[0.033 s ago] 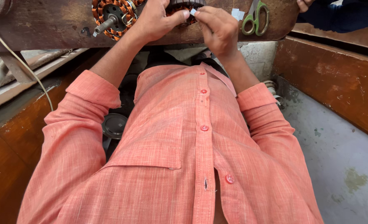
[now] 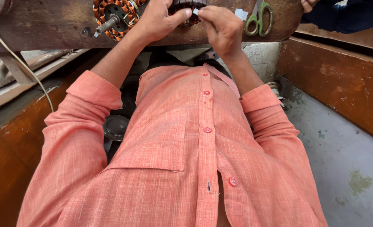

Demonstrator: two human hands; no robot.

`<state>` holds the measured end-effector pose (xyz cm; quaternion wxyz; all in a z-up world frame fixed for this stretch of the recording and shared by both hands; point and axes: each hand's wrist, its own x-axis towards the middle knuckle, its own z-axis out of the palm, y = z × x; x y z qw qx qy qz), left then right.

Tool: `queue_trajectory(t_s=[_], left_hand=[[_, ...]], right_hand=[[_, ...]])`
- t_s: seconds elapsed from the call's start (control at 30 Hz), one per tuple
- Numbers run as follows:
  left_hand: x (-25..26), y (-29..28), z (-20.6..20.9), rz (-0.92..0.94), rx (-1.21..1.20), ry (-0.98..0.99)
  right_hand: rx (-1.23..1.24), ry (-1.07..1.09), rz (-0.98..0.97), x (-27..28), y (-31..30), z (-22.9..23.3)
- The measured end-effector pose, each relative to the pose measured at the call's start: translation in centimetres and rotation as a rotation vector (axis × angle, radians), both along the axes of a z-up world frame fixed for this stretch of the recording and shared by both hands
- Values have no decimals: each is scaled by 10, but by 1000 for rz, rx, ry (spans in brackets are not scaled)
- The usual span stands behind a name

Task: The person works on a motor armature, using a screwdriver to adjust or secure components and a pair of scissors to trim or manipulate small parts. The hands repeatedly handle the armature and tools on a wooden workbench.

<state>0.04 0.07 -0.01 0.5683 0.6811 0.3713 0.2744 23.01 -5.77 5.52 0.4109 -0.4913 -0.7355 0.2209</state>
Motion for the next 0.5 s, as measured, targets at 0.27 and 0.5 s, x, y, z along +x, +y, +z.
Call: queue_trajectory(t_s=[0.27, 0.5], left_hand=[[17, -7, -9, 127, 80, 219], [30, -12, -41, 91, 263, 268]], right_hand=[[-12, -23, -36, -2, 2, 5], [2, -58, 37, 5, 8, 12]])
